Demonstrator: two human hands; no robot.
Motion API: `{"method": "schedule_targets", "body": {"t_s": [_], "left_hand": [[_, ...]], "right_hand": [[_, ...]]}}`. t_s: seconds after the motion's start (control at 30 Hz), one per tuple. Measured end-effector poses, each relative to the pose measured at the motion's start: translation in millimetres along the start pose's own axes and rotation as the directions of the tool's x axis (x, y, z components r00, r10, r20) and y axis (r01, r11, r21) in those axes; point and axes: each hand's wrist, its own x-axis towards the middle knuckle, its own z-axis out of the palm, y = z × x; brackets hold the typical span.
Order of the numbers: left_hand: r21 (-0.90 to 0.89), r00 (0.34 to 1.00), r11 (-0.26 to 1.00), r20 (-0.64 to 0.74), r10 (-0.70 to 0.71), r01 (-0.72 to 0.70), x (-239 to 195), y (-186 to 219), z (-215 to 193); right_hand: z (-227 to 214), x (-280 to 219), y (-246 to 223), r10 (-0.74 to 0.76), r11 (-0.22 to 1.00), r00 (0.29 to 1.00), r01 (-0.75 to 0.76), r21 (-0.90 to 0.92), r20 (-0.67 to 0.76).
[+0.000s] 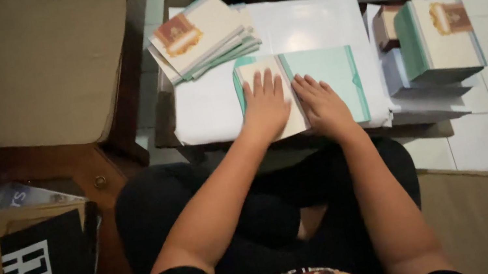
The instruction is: Folding printed cards and inserting them into decorative folders or envelopes.
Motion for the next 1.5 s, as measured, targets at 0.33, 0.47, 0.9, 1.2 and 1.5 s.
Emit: {"method": "schedule_targets", "body": {"t_s": [0.33,0.47,0.9,1.2,1.5], "left_hand": [[-0.156,0.974,0.984,0.192,0.12,-0.09,-33,-8,-39],[-0.506,0.963,0.857,-0.169,-0.208,0.096,-19,-47,-124],[-0.336,0.452,0.646,-0.501,-0.739,0.685,63,-219,1],[0.022,0.918,0.986,-0.361,0.164,-0.167,7,-19,-27],[-0.007,0.935,0.972,-0.276,0.224,-0.235,-5,1,0]], "right_hand": [[-32,-11,-1,0.259,0.771,0.964,-0.246,0.587,0.064],[-34,-11,-6,0.267,0.776,0.964,-0.215,0.593,0.0],[-26,-7,0,0.109,0.88,0.992,-0.064,0.471,-0.069],[-4,-8,6,0.104,0.933,0.975,-0.027,0.36,-0.197],[8,-41,55,0.38,0.908,0.749,-0.414,0.066,-0.543]]}}
